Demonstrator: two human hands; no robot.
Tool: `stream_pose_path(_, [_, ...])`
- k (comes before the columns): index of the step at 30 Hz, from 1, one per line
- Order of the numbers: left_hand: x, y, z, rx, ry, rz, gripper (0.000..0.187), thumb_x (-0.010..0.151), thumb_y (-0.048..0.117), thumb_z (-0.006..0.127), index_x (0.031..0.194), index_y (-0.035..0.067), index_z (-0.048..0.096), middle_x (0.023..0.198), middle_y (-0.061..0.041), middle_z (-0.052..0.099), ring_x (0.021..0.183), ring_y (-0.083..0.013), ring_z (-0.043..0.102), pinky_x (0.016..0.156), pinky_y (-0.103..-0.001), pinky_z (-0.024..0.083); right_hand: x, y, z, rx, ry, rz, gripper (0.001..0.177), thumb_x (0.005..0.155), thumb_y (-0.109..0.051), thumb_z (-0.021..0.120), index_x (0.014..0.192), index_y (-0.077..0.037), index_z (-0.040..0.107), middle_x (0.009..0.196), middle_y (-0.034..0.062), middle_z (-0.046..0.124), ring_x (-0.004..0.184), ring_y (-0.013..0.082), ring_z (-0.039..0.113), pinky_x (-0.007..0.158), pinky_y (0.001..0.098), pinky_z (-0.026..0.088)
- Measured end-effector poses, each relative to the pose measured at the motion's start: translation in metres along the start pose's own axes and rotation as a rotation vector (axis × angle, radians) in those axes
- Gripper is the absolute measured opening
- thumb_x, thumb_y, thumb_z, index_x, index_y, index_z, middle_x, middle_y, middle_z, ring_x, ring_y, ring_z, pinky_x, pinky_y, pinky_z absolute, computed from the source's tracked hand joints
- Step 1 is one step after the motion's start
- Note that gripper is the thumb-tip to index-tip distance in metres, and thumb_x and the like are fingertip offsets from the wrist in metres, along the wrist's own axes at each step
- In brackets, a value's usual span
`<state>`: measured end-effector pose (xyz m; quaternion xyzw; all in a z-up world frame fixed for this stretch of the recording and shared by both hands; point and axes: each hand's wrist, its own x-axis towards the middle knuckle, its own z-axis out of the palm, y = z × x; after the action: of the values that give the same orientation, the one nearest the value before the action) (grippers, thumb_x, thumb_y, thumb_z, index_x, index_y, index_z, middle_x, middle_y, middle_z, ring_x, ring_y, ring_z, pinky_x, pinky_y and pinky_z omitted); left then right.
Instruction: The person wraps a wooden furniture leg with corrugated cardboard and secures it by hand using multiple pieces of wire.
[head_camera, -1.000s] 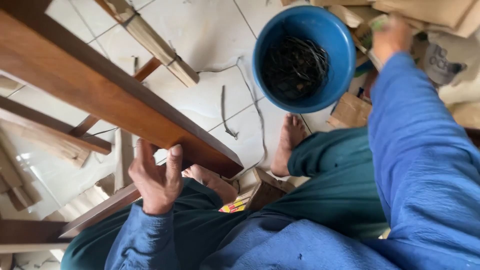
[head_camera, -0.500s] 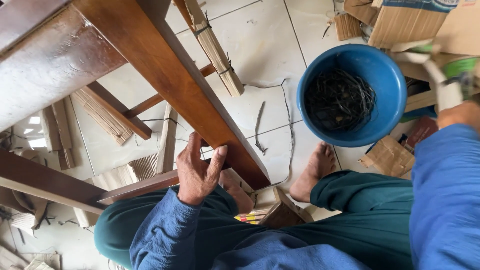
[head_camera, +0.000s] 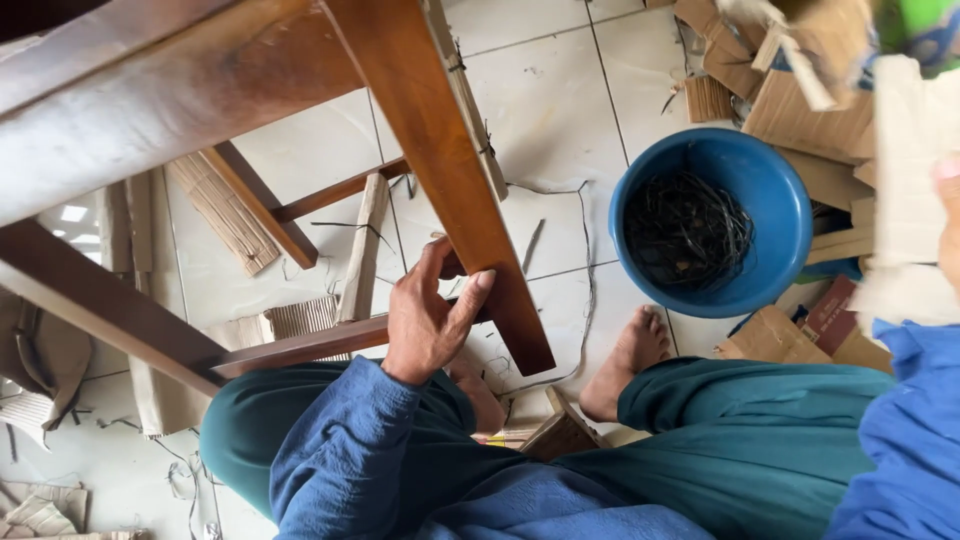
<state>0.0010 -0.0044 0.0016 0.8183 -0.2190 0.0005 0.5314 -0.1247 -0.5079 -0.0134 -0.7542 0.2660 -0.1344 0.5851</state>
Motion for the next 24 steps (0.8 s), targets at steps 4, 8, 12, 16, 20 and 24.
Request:
stream_pose_path(4, [0.000, 0.000, 0.001, -0.068, 0.015, 0.004, 0.052, 0.095, 0.037, 0.072, 0.129, -0.001, 0.061, 0.104, -0.026, 0.075, 0.092, -0.0429, 0.075, 0.082, -0.052, 0.059, -0.044, -0.059, 0.080, 0.403, -0.121, -0.059, 0.024, 0.108, -0.018, 0.060, 0.131, -0.023, 0.055, 0.128, -0.0033, 0.064, 0.126, 0.0103, 0.065, 0.124, 0.0340, 0.054])
stream_pose_path(8, [0.001, 0.003, -0.001, -0.271, 0.081, 0.014, 0.051, 0.102, 0.035, 0.064, 0.136, -0.003, 0.057, 0.120, -0.028, 0.069, 0.107, -0.0455, 0.071, 0.091, -0.057, 0.056, -0.088, -0.085, 0.174, 0.829, -0.402, 0.068, 0.036, 0.085, -0.012, 0.073, 0.120, -0.008, 0.065, 0.113, 0.0136, 0.073, 0.109, 0.0278, 0.073, 0.102, 0.0507, 0.056])
stream_pose_path(12, [0.002, 0.021, -0.003, -0.298, 0.157, 0.070, 0.056, 0.108, 0.039, 0.055, 0.144, -0.003, 0.052, 0.136, -0.027, 0.059, 0.128, -0.0471, 0.058, 0.106, -0.059, 0.048, -0.114, -0.067, 0.257, 0.746, -0.455, 0.168, 0.010, 0.092, 0.000, 0.067, 0.102, -0.004, 0.066, 0.087, 0.0076, 0.063, 0.083, 0.0207, 0.065, 0.085, 0.0426, 0.058])
stream_pose_path(16, [0.010, 0.040, -0.008, -0.313, 0.155, -0.008, 0.065, 0.103, 0.045, 0.061, 0.146, -0.003, 0.050, 0.134, -0.029, 0.057, 0.126, -0.0481, 0.059, 0.105, -0.061, 0.048, -0.104, -0.071, 0.277, 0.505, -0.545, 0.033, 0.015, 0.108, -0.017, 0.056, 0.099, -0.007, 0.063, 0.081, -0.0005, 0.056, 0.072, 0.0106, 0.056, 0.068, 0.0303, 0.052])
stream_pose_path(20, [0.004, 0.043, -0.006, -0.251, 0.202, -0.032, 0.061, 0.103, 0.048, 0.061, 0.144, 0.003, 0.055, 0.128, -0.023, 0.061, 0.118, -0.0396, 0.064, 0.099, -0.054, 0.053, -0.098, -0.070, 0.285, 0.491, -0.540, -0.112, 0.018, 0.109, -0.024, 0.058, 0.100, -0.008, 0.060, 0.078, 0.0001, 0.055, 0.074, 0.0099, 0.060, 0.065, 0.0276, 0.052])
stream_pose_path(24, [-0.001, 0.030, -0.002, -0.446, 0.220, -0.073, 0.054, 0.109, 0.049, 0.048, 0.140, 0.006, 0.059, 0.124, -0.023, 0.062, 0.116, -0.0374, 0.064, 0.094, -0.055, 0.057, -0.093, -0.063, 0.278, 0.398, -0.549, -0.227, 0.020, 0.112, -0.021, 0.056, 0.098, -0.007, 0.059, 0.080, -0.0003, 0.049, 0.079, 0.0098, 0.055, 0.070, 0.0267, 0.049])
